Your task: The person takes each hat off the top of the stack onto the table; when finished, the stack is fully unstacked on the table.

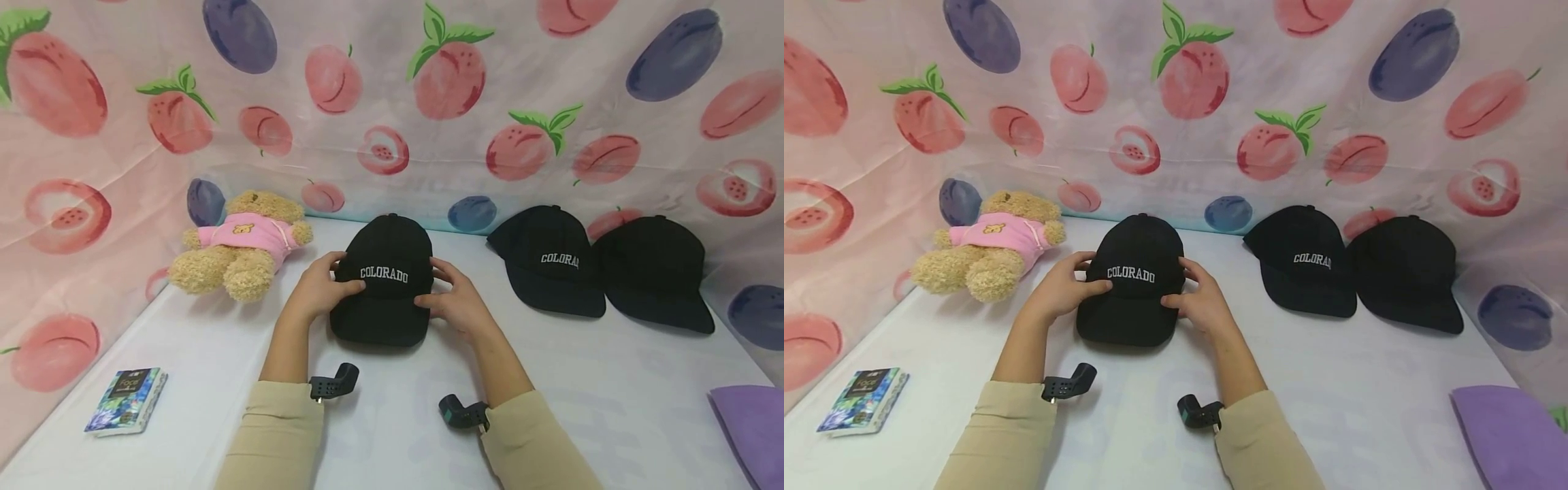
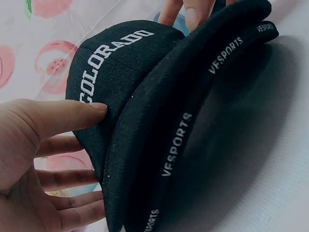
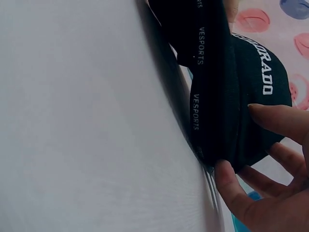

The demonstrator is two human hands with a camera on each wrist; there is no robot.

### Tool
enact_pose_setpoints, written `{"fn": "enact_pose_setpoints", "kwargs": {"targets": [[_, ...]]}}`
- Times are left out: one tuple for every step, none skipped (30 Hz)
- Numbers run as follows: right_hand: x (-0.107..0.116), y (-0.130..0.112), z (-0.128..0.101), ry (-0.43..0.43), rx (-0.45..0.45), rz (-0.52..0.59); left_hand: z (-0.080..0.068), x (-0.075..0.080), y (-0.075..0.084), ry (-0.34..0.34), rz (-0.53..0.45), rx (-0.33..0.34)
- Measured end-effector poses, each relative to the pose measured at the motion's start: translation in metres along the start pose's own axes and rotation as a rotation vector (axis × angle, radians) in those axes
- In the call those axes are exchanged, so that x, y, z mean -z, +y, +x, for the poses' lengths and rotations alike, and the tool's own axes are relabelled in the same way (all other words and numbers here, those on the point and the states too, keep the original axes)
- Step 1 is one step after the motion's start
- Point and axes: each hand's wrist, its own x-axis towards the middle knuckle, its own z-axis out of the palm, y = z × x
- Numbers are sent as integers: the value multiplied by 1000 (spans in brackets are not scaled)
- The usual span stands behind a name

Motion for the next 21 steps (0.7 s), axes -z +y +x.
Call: {"fn": "enact_pose_setpoints", "kwargs": {"targets": [[0,-1,0,3,3,-4,0,0,0,0,-1,2],[-1,-1,0,7,6,-9,0,1,1,1,-1,3],[-1,-2,-1,11,9,-12,0,1,2,1,-2,3],[-2,-2,-1,15,10,-14,-1,1,2,0,-3,3],[-2,-3,-1,18,12,-15,-1,2,3,0,-4,5],[-2,-4,-1,22,13,-19,-1,2,4,1,-4,5],[-2,-4,-2,25,16,-23,-1,2,5,3,-3,5],[-1,-5,-2,27,18,-28,-2,2,5,4,-2,5],[-1,-5,-2,29,19,-31,-2,3,6,4,-1,3],[0,-6,-2,29,21,-35,-2,3,7,6,-1,2],[0,-6,-2,31,23,-41,-3,3,8,9,2,-1],[1,-7,-2,33,25,-48,-3,3,9,13,5,-5],[2,-8,-2,35,26,-53,-3,4,10,17,6,-8],[2,-9,-2,36,29,-59,-3,4,11,23,7,-12],[3,-10,-2,38,31,-63,-4,4,12,29,6,-16],[3,-11,-3,40,34,-66,-4,4,13,35,5,-19],[4,-12,-3,45,36,-70,-5,4,14,40,3,-23],[4,-14,-3,48,39,-74,-5,5,16,46,-2,-26],[4,-16,-4,51,42,-76,-6,5,17,50,-6,-31],[4,-17,-4,55,46,-78,-6,5,18,55,-8,-36],[5,-19,-5,60,48,-80,-7,6,19,59,-11,-40]]}}
